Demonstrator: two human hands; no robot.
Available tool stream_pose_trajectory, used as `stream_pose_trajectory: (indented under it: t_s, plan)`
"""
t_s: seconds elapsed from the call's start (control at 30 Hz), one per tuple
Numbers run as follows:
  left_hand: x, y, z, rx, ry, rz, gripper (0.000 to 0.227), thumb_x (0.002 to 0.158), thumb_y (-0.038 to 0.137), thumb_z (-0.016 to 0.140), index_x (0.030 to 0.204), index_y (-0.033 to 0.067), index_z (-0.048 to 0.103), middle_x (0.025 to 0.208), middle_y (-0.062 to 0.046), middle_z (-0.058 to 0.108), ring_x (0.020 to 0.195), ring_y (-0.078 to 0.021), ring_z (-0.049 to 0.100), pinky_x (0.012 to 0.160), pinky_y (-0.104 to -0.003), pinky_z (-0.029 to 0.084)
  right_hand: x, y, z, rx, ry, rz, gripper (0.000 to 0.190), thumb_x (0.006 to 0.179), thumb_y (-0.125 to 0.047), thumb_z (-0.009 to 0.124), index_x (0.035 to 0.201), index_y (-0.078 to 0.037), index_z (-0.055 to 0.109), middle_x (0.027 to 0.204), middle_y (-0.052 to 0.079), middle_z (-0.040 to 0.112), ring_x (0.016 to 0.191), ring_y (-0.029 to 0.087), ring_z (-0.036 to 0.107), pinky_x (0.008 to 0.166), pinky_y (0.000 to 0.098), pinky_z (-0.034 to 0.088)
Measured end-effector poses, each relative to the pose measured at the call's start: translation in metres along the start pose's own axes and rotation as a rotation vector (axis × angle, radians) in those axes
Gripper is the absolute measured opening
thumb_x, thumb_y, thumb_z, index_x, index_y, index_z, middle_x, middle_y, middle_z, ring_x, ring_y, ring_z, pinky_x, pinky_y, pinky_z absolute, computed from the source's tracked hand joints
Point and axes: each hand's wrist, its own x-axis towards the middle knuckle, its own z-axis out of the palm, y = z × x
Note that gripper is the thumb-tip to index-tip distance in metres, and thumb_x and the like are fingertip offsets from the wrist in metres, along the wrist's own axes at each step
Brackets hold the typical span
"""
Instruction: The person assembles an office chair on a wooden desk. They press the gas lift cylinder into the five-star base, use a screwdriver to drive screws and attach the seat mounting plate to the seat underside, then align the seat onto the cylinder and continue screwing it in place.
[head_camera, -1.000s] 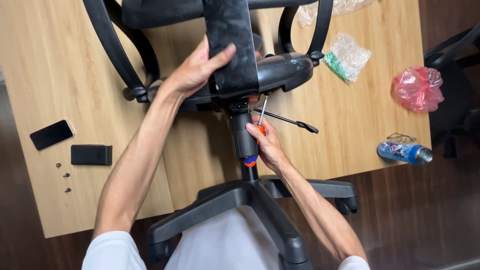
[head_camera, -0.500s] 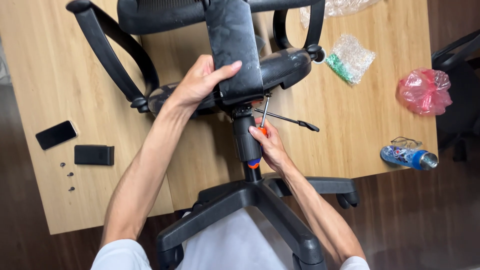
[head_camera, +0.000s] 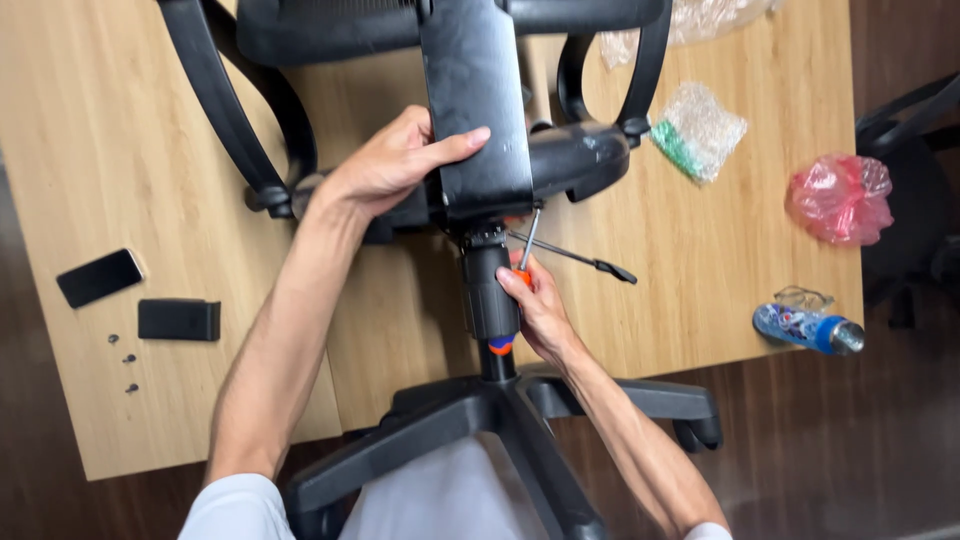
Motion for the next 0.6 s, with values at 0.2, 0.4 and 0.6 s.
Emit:
stream_pose_trajectory:
  t_s: [0.2, 0.4, 0.6]
  plan:
    - [-0.003, 0.011, 0.004, 0.071, 0.051, 0.053, 0.034, 0.096, 0.026, 0.071, 0.117, -0.0013, 0.072, 0.109, -0.009, 0.078, 0.099, -0.0118, 0.075, 0.095, -0.028, 0.060, 0.014, 0.002, 0.003, -0.027, -0.049, -0.020, 0.025, 0.103, -0.023, 0.068, 0.117, -0.007, 0.055, 0.096, 0.004, 0.068, 0.083, 0.010, 0.067, 0.072, 0.0278, 0.058]
    - [-0.010, -0.004, 0.001, -0.016, 0.180, 0.078, 0.034, 0.101, 0.027, 0.069, 0.109, -0.0049, 0.075, 0.104, -0.010, 0.079, 0.095, -0.0112, 0.075, 0.094, -0.026, 0.057, 0.016, -0.009, 0.003, -0.094, -0.047, 0.007, 0.027, 0.099, -0.027, 0.066, 0.116, -0.010, 0.053, 0.095, 0.004, 0.069, 0.079, 0.010, 0.068, 0.067, 0.0274, 0.059]
    - [-0.014, -0.011, 0.005, -0.030, 0.200, 0.100, 0.035, 0.105, 0.028, 0.069, 0.110, -0.0069, 0.074, 0.105, -0.009, 0.076, 0.096, -0.0091, 0.068, 0.093, -0.028, 0.054, 0.015, -0.001, -0.009, -0.153, -0.042, -0.070, 0.026, 0.101, -0.028, 0.066, 0.115, -0.008, 0.056, 0.095, 0.004, 0.069, 0.079, 0.008, 0.068, 0.070, 0.0251, 0.058]
